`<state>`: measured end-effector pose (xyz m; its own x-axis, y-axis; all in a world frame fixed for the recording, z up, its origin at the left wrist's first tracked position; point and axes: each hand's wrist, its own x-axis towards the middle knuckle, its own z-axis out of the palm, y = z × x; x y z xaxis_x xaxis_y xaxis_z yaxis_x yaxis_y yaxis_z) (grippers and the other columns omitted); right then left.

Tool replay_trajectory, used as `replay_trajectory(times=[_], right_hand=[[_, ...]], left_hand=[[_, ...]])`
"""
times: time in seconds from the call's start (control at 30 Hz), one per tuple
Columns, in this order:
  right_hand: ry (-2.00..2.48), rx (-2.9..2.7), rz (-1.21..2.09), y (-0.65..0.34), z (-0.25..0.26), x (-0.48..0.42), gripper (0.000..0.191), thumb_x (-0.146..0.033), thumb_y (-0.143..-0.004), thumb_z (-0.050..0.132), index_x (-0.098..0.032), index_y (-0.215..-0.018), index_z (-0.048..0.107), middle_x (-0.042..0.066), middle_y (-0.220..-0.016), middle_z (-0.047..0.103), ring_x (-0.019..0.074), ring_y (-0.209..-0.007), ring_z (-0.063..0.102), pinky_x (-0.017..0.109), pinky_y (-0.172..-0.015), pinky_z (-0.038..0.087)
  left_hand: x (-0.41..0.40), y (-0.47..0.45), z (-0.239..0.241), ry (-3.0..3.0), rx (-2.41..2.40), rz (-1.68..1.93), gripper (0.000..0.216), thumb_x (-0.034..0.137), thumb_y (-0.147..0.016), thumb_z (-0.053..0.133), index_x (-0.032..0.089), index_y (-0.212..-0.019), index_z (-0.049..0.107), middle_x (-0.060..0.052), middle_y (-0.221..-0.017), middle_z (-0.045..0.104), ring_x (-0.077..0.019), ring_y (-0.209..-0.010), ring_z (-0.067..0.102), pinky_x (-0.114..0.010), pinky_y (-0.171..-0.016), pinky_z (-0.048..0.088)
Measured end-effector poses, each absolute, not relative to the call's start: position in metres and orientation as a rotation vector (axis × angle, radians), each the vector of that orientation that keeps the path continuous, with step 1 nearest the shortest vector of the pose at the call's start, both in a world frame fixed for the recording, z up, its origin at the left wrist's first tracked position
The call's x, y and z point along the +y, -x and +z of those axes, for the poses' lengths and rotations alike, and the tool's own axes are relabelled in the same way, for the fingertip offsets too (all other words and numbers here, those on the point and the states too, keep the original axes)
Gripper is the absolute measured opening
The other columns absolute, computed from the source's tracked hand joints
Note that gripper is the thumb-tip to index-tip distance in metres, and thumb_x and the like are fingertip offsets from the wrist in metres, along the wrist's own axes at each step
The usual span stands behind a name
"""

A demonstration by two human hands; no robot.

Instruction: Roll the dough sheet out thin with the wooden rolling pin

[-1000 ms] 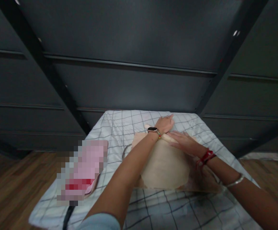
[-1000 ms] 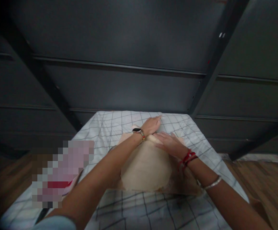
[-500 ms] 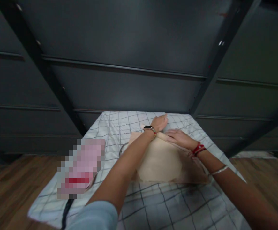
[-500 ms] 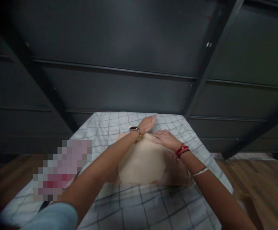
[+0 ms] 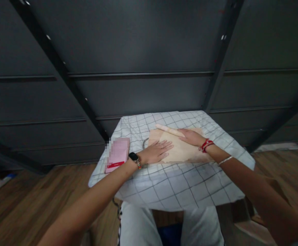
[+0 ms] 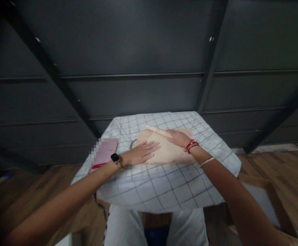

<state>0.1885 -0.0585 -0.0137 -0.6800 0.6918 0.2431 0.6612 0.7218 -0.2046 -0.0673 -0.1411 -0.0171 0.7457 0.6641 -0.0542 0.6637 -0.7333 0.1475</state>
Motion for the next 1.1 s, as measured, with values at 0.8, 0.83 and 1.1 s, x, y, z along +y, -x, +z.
replay_trajectory(times=[0.8, 0.83, 1.1], right_hand=[[1.086, -2.522, -0.006, -0.218, -0.035, -0.139, 0.045, -0.029, -0.092, 0.038, -0.011, -0.133, 0.043, 0.018, -0.130, 0.054, 0.0259, -0.121, 0.050, 0.044, -0.101, 0.042], [1.096, -2.522, -0.043, -0.216, -0.035, -0.138, 0.043, -0.028, -0.092, 0.038, -0.010, -0.131, 0.045, 0.019, -0.128, 0.055, 0.0267, -0.120, 0.051, 0.045, -0.101, 0.042], [1.163, -2.565, 0.158, -0.228, -0.023, -0.122, 0.048, -0.031, -0.092, 0.041, -0.015, -0.137, 0.041, 0.015, -0.138, 0.048, 0.0261, -0.128, 0.042, 0.046, -0.108, 0.032]], left_hand=[[-0.053, -0.013, 0.002, -2.867, 1.322, 0.089, 0.050, 0.036, -0.097, 0.018, 0.016, -0.140, 0.035, -0.008, -0.147, 0.036, -0.0204, -0.138, 0.027, -0.039, -0.112, 0.019], [-0.049, -0.016, 0.001, -2.869, 1.330, 0.086, 0.049, 0.033, -0.097, 0.018, 0.017, -0.139, 0.036, -0.007, -0.146, 0.038, -0.0199, -0.137, 0.029, -0.038, -0.111, 0.020], [-0.022, -0.032, -0.002, -2.888, 1.331, 0.071, 0.049, 0.033, -0.095, 0.021, 0.013, -0.138, 0.036, -0.012, -0.139, 0.046, -0.0206, -0.131, 0.040, -0.032, -0.104, 0.033]])
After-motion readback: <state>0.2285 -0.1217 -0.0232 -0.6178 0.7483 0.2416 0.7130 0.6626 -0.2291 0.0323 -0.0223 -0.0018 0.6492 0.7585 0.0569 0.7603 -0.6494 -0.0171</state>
